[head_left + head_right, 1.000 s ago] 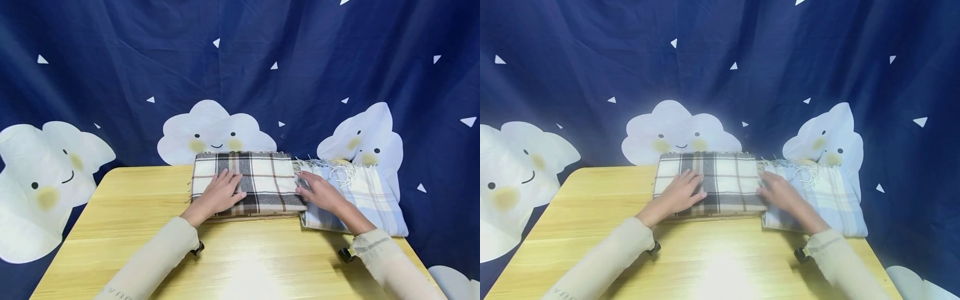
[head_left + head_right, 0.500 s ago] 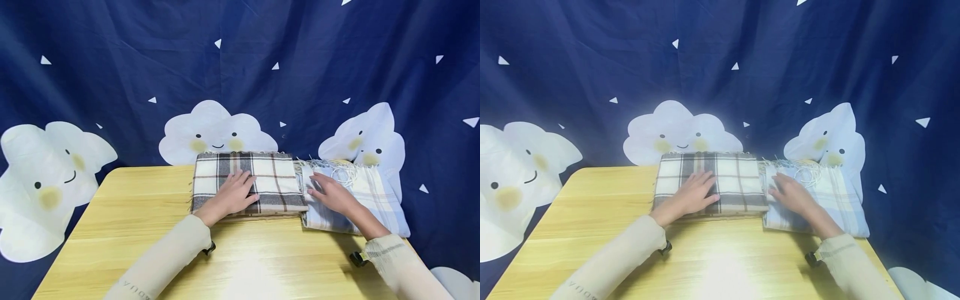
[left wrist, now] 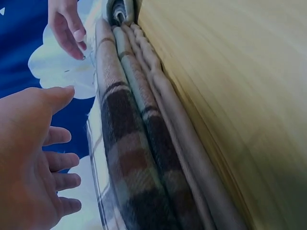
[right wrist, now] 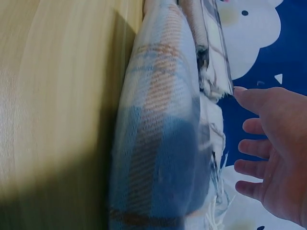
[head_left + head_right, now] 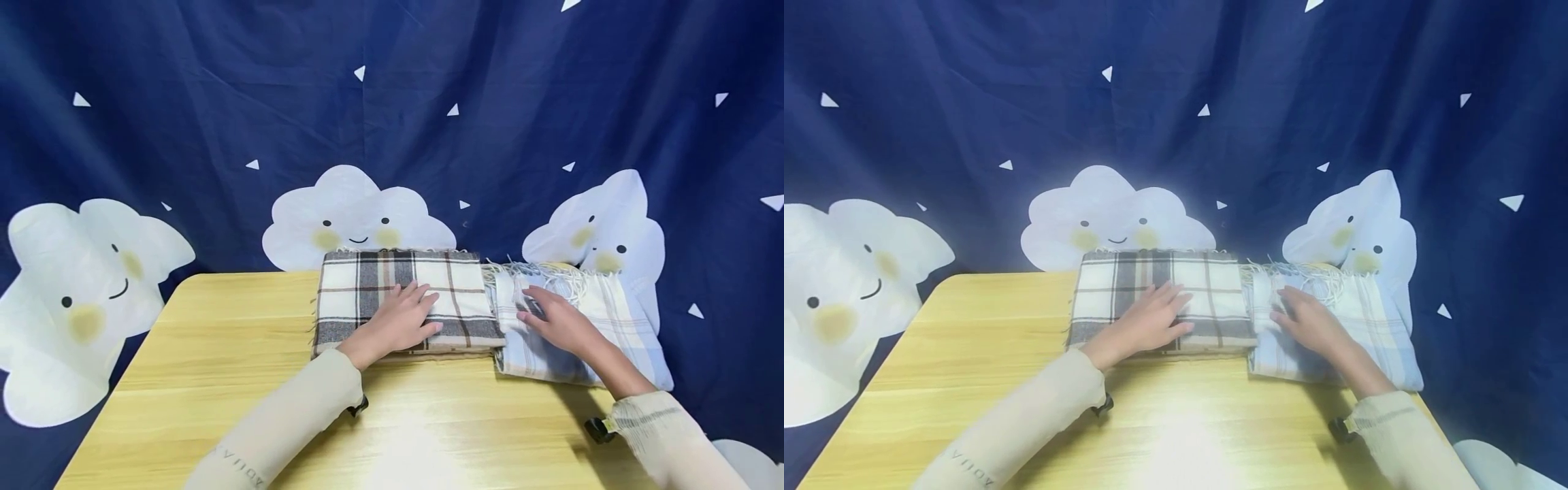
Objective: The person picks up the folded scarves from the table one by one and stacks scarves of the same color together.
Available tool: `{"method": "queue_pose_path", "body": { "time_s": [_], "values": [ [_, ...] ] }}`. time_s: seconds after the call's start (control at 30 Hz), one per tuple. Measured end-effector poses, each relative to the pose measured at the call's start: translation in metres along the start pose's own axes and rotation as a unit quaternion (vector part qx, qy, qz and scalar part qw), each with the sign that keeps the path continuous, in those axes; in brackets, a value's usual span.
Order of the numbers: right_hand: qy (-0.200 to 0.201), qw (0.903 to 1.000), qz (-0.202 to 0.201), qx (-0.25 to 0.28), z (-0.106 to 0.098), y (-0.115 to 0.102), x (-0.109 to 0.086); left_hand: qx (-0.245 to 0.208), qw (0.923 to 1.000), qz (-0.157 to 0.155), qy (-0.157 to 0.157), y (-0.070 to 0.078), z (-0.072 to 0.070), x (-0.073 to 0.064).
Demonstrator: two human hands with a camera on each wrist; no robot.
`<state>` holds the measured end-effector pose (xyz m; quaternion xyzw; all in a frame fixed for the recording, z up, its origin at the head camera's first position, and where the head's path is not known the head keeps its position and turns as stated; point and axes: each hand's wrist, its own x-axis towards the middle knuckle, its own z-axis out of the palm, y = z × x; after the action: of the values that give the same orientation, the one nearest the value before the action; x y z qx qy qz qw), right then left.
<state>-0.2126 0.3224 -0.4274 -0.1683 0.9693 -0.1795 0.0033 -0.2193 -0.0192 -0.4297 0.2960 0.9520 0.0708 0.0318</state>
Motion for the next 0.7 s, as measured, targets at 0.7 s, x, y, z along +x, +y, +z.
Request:
{"method": "queue_pose_path", "body": {
  "time_s": [0.7],
  "values": [
    [0.001, 0.9998, 0.018, 0.008, -0.006, 0.024, -0.01, 0.006, 0.9986, 0.051, -0.013, 0.033, 0.009, 0.023]
  ]
}}
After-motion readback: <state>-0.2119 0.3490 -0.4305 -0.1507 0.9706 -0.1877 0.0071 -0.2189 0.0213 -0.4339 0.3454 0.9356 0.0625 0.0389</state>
